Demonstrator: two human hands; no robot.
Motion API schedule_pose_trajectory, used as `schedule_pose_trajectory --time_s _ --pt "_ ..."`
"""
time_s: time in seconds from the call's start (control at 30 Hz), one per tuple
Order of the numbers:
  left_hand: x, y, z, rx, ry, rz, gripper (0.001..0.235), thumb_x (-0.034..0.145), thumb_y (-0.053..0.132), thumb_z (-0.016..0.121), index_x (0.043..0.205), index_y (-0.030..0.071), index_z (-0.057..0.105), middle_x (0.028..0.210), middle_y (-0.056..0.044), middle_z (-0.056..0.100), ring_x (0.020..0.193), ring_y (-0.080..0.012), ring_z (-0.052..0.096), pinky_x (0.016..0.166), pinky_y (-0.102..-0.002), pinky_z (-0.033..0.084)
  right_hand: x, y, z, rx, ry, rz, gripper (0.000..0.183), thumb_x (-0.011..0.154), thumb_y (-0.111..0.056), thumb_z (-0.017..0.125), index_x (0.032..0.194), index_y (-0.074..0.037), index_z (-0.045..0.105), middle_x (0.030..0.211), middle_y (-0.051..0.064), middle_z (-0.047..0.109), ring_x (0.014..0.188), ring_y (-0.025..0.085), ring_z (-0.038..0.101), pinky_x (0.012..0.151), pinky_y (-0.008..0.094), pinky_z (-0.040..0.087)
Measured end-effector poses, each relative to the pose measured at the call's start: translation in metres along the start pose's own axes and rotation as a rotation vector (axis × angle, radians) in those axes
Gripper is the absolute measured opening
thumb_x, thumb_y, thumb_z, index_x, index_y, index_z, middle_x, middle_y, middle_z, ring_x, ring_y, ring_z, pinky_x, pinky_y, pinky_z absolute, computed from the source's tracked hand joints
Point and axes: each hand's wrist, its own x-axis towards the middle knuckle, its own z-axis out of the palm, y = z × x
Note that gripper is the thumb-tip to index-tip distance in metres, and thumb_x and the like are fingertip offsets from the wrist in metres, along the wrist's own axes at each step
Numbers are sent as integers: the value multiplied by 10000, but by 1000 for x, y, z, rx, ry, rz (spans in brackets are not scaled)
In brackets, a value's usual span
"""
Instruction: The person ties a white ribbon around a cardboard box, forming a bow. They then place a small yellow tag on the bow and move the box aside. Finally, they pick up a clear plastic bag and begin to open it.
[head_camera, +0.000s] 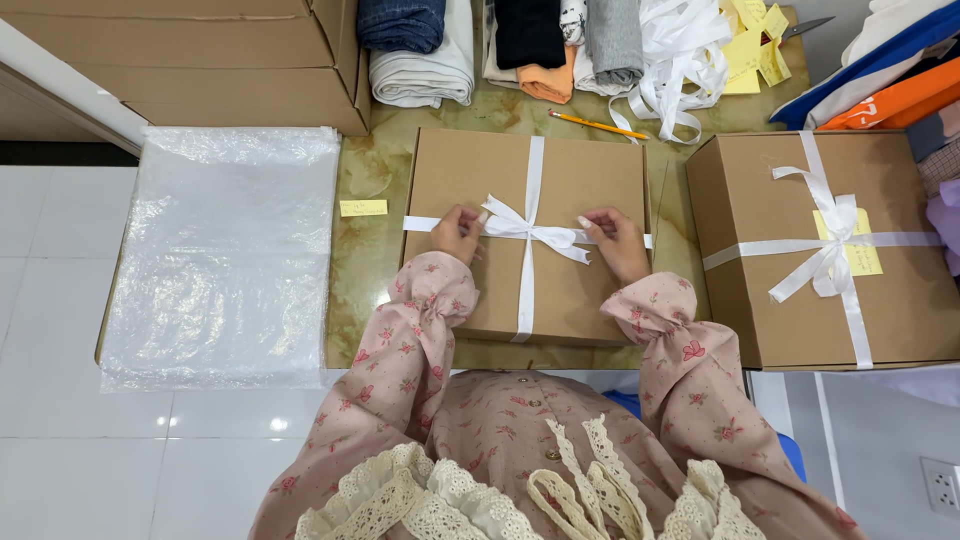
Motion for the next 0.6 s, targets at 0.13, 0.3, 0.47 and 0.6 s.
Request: schedule_pose_trajectory --time_s 0.13,0.3,0.47,0.6 --pt "54 -57 12 124 79 147 146 930 234 752 971 119 672 901 -123 699 687 -322 737 563 -363 649 -1 -4 -3 -20 46 -11 129 1001 -241 717 1102 -164 738 989 37 730 883 129 663 772 283 538" --pt "27 -10 -10 -36 29 48 54 957 177 676 967 127 693 845 -70 729 608 -182 723 441 -241 616 -7 -21 -22 -3 76 3 140 967 -240 757 1090 -176 746 997 28 735 911 134 673 767 286 532" --pt "25 -20 -27 -44 18 57 78 961 223 692 946 147 700 829 -46 739 604 -144 717 461 -232 609 -11 -56 -24 63 83 -1 128 973 -244 745 1083 -181 741 983 0 724 909 92 643 759 245 512" --pt "21 -47 -39 -162 112 100 50 961 156 688 971 107 685 811 -83 723 600 -164 695 473 -242 578 0 -75 -11 114 38 -64 135 972 -226 750 1090 -162 738 993 14 719 936 104 635 771 261 506"
